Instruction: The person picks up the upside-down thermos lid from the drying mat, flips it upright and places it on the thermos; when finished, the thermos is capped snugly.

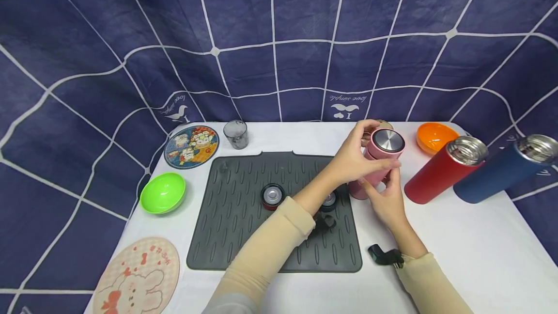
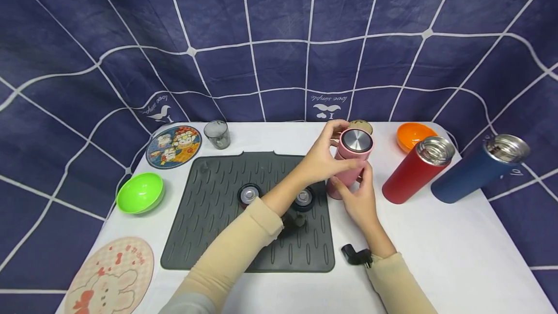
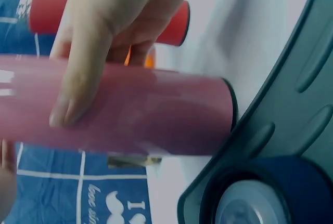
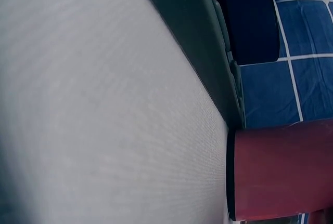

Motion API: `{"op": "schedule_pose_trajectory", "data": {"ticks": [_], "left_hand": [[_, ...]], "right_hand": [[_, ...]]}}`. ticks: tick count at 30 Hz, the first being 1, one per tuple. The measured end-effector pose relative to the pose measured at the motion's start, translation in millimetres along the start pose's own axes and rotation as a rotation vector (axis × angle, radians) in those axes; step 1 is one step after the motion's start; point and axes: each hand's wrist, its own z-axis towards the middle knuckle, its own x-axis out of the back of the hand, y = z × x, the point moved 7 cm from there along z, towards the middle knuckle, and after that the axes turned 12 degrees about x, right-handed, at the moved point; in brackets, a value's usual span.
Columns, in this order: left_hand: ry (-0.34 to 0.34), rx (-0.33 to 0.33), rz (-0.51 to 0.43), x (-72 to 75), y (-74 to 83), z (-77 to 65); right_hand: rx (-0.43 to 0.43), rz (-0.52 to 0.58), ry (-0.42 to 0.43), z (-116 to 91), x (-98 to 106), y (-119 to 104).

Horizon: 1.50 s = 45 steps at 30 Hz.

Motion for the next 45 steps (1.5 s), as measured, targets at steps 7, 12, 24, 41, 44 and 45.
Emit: {"op": "schedule_pose_trajectory", "data": {"ticks": [7,12,24,41,44,45], "left_hand": [[-0.126,0.014,-0.074,9.1,16.8,-6.4],[-0.031,0.091,-0.047,1.8,3.3,1.2],[-0.070,0.071,-0.026,0.9,-3.9,8.0],[0.138,0.147,0.086,-1.9,-1.6,1.5],[0.127,0.133,0.080,-0.7,-1.5,2.5],[0.079,0.127,0.054,-0.5,-2.4,3.8]], "right_hand": [[-0.010,-0.020,-0.016,-0.4,-1.3,3.0],[-0.013,-0.005,-0.009,0.2,-1.0,10.6],[-0.007,-0.012,-0.008,-0.8,-1.3,28.3],[-0.020,0.008,-0.001,-0.3,0.2,3.9],[-0.010,0.003,0.001,-0.2,0.5,1.0],[-0.015,-0.007,0.000,-0.6,0.6,0.4]]}}
